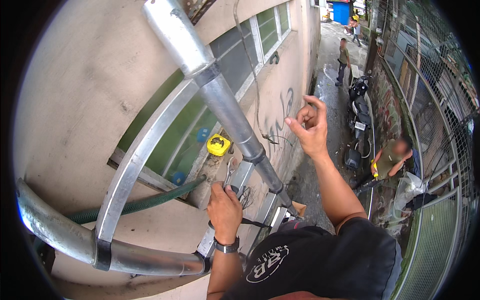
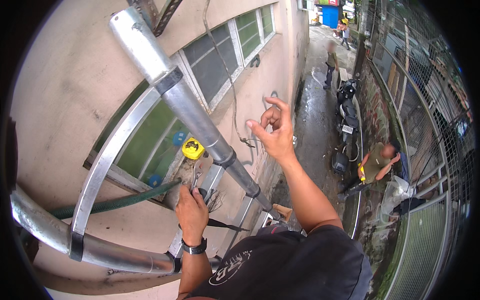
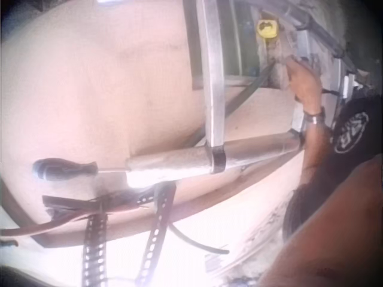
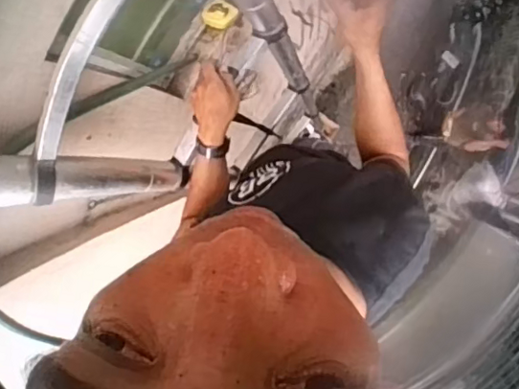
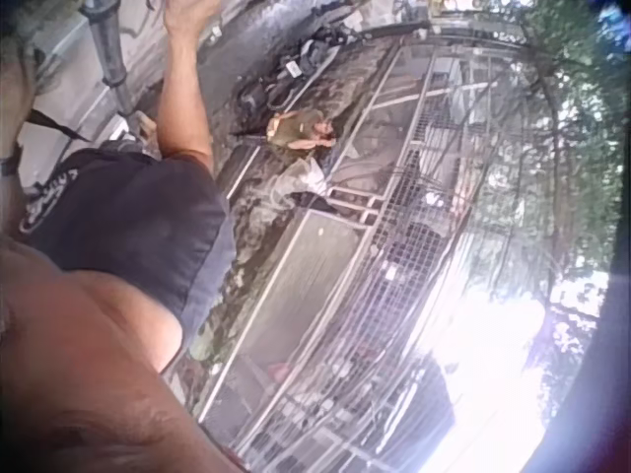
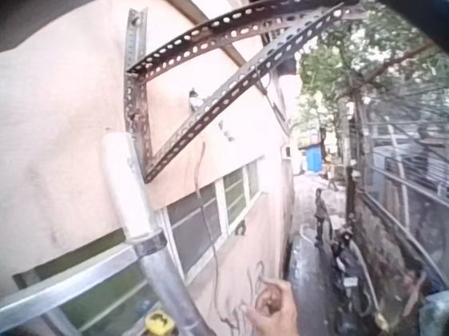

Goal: The person works on the mounting bracket and copper piping of an outdoor air conditioning unit by hand and using a wrench. They then handle a yellow blowtorch tank to heat a copper pipe joint.

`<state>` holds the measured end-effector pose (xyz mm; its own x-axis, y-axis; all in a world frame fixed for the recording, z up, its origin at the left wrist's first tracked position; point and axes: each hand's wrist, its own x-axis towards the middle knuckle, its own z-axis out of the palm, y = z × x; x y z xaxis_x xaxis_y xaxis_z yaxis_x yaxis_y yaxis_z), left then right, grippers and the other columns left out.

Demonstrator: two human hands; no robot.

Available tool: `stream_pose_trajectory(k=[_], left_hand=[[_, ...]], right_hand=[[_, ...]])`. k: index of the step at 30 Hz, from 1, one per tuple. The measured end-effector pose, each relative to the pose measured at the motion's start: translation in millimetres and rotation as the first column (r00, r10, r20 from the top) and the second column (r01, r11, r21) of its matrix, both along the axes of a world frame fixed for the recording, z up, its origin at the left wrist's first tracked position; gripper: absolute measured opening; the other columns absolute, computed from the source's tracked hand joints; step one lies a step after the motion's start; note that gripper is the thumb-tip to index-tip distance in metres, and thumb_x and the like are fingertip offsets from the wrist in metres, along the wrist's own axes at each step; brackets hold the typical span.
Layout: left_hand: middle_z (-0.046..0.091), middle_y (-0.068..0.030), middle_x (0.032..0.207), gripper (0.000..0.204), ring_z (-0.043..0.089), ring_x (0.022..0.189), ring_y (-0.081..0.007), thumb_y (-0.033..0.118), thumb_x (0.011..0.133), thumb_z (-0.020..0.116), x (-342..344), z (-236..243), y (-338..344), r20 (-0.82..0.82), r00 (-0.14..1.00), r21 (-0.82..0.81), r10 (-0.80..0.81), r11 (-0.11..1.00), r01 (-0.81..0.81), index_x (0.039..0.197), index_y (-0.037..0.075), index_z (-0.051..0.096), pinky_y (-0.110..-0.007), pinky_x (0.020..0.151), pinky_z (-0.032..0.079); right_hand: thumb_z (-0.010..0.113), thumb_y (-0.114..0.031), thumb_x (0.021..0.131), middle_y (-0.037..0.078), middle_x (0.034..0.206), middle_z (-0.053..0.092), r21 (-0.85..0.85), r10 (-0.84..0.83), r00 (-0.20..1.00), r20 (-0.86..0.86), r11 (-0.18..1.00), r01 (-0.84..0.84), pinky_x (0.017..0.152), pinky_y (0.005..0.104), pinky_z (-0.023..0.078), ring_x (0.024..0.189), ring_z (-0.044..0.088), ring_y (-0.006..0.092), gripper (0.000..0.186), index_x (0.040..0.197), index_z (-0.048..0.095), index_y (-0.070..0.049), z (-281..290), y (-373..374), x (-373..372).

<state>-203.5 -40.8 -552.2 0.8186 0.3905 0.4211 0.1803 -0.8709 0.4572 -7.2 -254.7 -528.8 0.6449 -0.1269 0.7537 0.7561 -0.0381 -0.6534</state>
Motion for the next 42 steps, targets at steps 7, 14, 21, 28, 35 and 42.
stream_pose_trajectory(k=[7,14,21,28,35,42], left_hand=[[0.068,-0.0283,0.095,0.018,0.066,0.085,-0.0507,0.014,0.1,0.057,-0.1,-0.3,2.4,-0.001,1.0,-0.004,0.011,1.0,-0.011,0.113,0.0,0.056,-0.057,0.074,0.05],[0.068,-0.029,0.095,0.019,0.065,0.085,-0.0516,0.013,0.101,0.056,1.6,3.1,-0.5,-0.023,0.999,-0.034,0.044,0.998,-0.045,0.113,-0.001,0.056,-0.058,0.074,0.049],[0.067,-0.0281,0.092,0.015,0.065,0.083,-0.0505,0.012,0.1,0.056,1.9,10.8,-5.4,-0.029,0.998,-0.065,0.062,0.996,-0.063,0.11,0.0,0.056,-0.057,0.072,0.048],[0.067,-0.0268,0.09,0.014,0.065,0.082,-0.0502,0.012,0.101,0.056,2.4,5.3,-1.2,-0.019,0.998,-0.075,0.063,0.995,-0.064,0.108,0.0,0.055,-0.056,0.071,0.048],[0.067,-0.0275,0.089,0.017,0.064,0.083,-0.0518,0.015,0.103,0.054,3.0,10.3,-4.1,-0.035,0.996,-0.084,0.079,0.993,-0.081,0.11,-0.001,0.055,-0.057,0.073,0.046],[0.067,-0.0264,0.088,0.015,0.064,0.082,-0.0512,0.013,0.102,0.055,3.6,9.2,-4.3,-0.032,0.995,-0.081,0.09,0.992,-0.092,0.107,0.0,0.055,-0.057,0.071,0.046]], right_hand=[[0.091,-0.018,0.077,-0.005,0.063,0.038,-0.142,-0.327,0.944,-0.036,0.937,0.319,0.057,0.0236,0.036,0.058,0.037,0.0066,0.071,0.14,0.061,-0.006,14.6,-43.9,33.8],[0.088,-0.017,0.084,-0.009,0.062,0.044,0.455,0.319,0.901,-0.294,0.875,-0.162,0.054,0.0229,0.03,0.056,0.037,0.0028,0.08,0.149,0.044,-0.001,6.4,-82.5,75.2],[0.088,-0.018,0.083,-0.009,0.06,0.044,-0.323,-0.382,0.923,0.045,0.869,0.375,0.055,0.0235,0.032,0.052,0.038,0.0062,0.082,0.149,0.041,-0.007,9.9,-85.9,70.8],[0.077,-0.019,0.094,-0.004,0.072,0.051,0.673,0.617,0.771,-0.156,0.638,-0.374,0.058,0.0244,0.035,0.055,0.041,0.0076,0.061,0.145,0.046,-0.01,11.8,-92.2,88.9],[0.085,-0.011,0.084,0.0,0.074,0.046,-0.212,-0.408,0.892,0.195,0.87,0.444,0.055,0.0251,0.037,0.061,0.043,0.0092,0.049,0.128,0.066,-0.008,9.8,-90.2,80.6],[0.081,-0.009,0.089,-0.004,0.072,0.047,-0.109,-0.329,0.944,0.024,0.938,0.33,0.054,0.0245,0.036,0.061,0.041,0.0064,0.036,0.122,0.067,-0.008,-9.4,-88.5,87.5]])
